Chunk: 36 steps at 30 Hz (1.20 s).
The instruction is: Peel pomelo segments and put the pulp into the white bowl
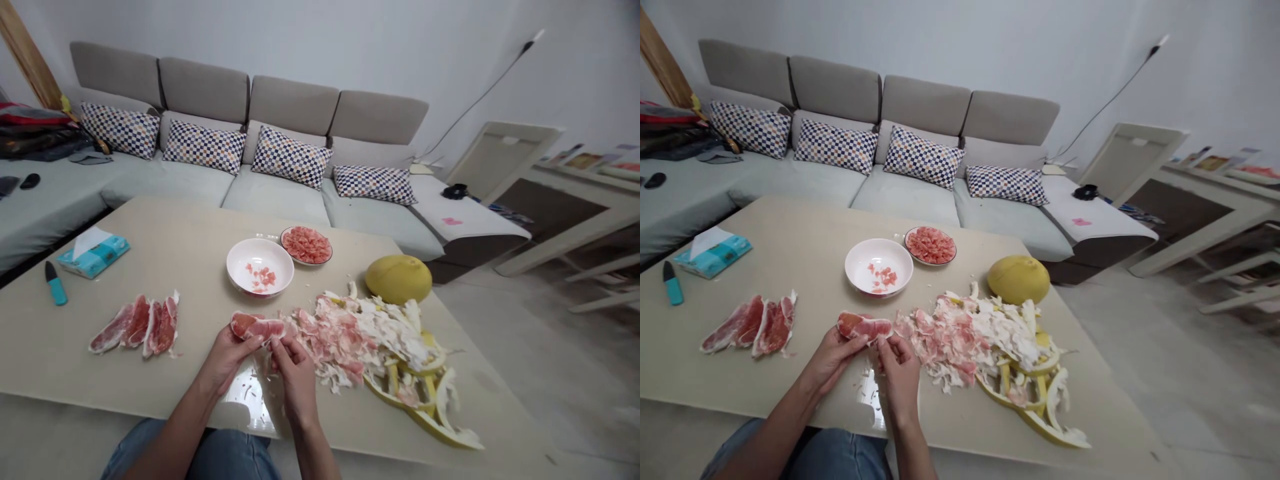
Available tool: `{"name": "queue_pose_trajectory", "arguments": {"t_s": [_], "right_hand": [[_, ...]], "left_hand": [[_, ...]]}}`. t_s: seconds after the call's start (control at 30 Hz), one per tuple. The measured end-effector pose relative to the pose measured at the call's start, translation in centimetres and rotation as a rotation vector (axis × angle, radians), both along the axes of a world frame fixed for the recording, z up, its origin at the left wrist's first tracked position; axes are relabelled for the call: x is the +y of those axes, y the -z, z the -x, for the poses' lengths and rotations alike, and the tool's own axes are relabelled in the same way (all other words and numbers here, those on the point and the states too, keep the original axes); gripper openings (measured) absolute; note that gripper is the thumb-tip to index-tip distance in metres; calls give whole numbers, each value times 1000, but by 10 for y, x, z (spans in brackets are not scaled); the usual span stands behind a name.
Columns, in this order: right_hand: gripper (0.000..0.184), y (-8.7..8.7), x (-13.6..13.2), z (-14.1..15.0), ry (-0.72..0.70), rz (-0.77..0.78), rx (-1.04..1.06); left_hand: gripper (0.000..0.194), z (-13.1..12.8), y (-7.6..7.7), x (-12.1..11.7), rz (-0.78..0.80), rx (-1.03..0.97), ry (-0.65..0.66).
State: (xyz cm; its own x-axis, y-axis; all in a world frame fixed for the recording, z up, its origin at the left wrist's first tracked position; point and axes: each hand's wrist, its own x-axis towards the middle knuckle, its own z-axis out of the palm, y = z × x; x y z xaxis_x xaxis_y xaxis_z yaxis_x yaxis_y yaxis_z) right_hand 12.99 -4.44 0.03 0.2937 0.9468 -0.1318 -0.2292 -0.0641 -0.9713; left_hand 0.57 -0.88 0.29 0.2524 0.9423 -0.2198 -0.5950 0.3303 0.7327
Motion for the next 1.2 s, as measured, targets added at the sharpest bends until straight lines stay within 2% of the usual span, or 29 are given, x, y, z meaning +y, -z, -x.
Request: {"name": "queue_pose_trajectory", "arguments": {"t_s": [0.4,0.57,0.73,0.93,1.1,1.2], "right_hand": [[24,8,5,-5,81,37,-64],[17,8,7,-6,86,17,-99],[12,6,6,-6,-1,-10,-94],[19,6,-1,-13,-93,-47,-52],[27,12,-6,-24,-50,-55,-66],[29,9,-7,-27,-42,-56,-138]], "left_hand": [[37,-6,-3,-4,-32,108,-11],[34,-6,1,-3,76,33,6],[32,-3,6,0,126,-46,53],[31,-3,5,2,118,-35,37],[31,0,5,2,75,29,28],[30,1,5,0,60,48,38]]}}
